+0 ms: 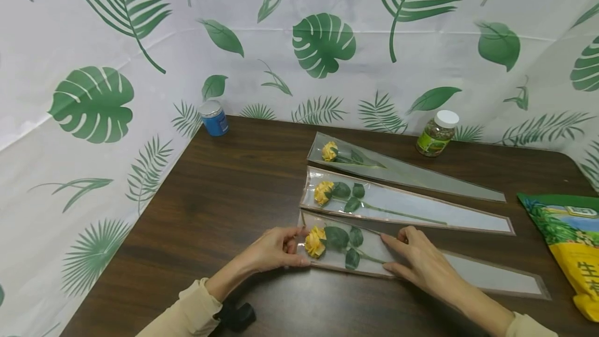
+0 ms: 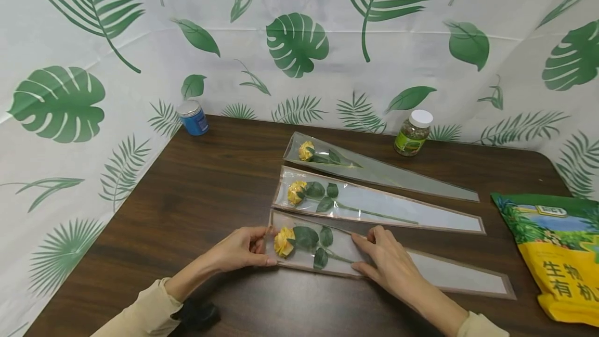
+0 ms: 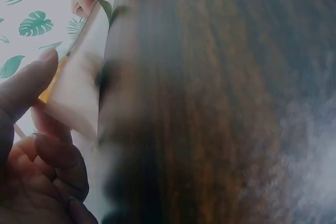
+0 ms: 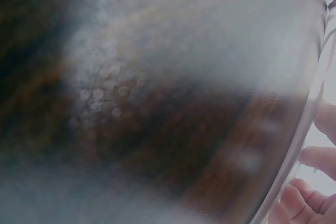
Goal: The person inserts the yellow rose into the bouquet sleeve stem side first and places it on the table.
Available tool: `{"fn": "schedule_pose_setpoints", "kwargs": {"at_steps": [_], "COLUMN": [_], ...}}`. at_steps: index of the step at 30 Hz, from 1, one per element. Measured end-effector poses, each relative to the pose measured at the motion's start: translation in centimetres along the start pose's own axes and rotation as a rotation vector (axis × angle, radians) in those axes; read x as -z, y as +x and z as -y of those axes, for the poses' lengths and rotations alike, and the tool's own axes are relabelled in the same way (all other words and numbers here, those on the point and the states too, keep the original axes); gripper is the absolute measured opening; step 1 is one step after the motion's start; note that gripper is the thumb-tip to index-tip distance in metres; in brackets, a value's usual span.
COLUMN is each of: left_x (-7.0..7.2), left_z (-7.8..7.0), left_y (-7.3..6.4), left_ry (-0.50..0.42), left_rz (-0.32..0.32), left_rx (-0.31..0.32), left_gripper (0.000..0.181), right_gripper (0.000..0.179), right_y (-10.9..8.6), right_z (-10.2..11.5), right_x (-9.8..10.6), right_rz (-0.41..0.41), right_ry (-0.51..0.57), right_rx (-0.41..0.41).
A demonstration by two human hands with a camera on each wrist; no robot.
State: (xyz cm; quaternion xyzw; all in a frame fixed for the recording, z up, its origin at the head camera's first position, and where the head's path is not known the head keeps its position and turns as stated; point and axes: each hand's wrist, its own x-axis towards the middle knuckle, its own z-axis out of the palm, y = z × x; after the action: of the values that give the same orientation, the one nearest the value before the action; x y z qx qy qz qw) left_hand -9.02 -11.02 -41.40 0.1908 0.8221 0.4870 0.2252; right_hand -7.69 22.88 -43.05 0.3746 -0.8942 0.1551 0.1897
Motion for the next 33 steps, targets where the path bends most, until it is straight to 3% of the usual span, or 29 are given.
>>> {"fn": "schedule_pose_setpoints", "kwargs": {"at_steps": [4, 7, 17, 22, 27, 33], "left_x": [0.1, 0.1, 0.3, 0.7, 1.4, 2.0], "left_z": [0.0, 0.0, 0.0, 0.0, -0.1, -0.2], "left_y": [0.1, 0.0, -1.4, -1.8, -1.8, -1.8], "left_ry": [0.001, 0.009, 0.035, 0.118, 0.188, 0.207], "left_rz": [-0.024, -0.032, -0.053, -0.028, 0.033, 0.117], "left_rx": [-0.009, -0.010, 0.004, -0.011, -0.041, -0.019], "left_gripper": [0.038, 0.036, 0.021, 0.008, 0.011, 0.017], "right_gripper": [0.066, 0.069, 0.057, 0.057, 0.060, 0.061], "right_y": [0.1, 0.1, -0.4, -0.5, -0.5, -0.5], "right_z": [-0.1, -0.1, -0.1, 0.0, 0.2, 0.4], "right_x": [-0.1, -0.1, 0.1, 0.3, 0.4, 0.3], "right_rz": [0.001, -0.002, 0.034, 0.052, 0.093, 0.107], "right_ry": [-0.008, -0.010, -0.028, -0.034, -0.045, -0.042], "right_rx": [-0.004, -0.003, -0.025, -0.026, -0.052, -0.059]}}
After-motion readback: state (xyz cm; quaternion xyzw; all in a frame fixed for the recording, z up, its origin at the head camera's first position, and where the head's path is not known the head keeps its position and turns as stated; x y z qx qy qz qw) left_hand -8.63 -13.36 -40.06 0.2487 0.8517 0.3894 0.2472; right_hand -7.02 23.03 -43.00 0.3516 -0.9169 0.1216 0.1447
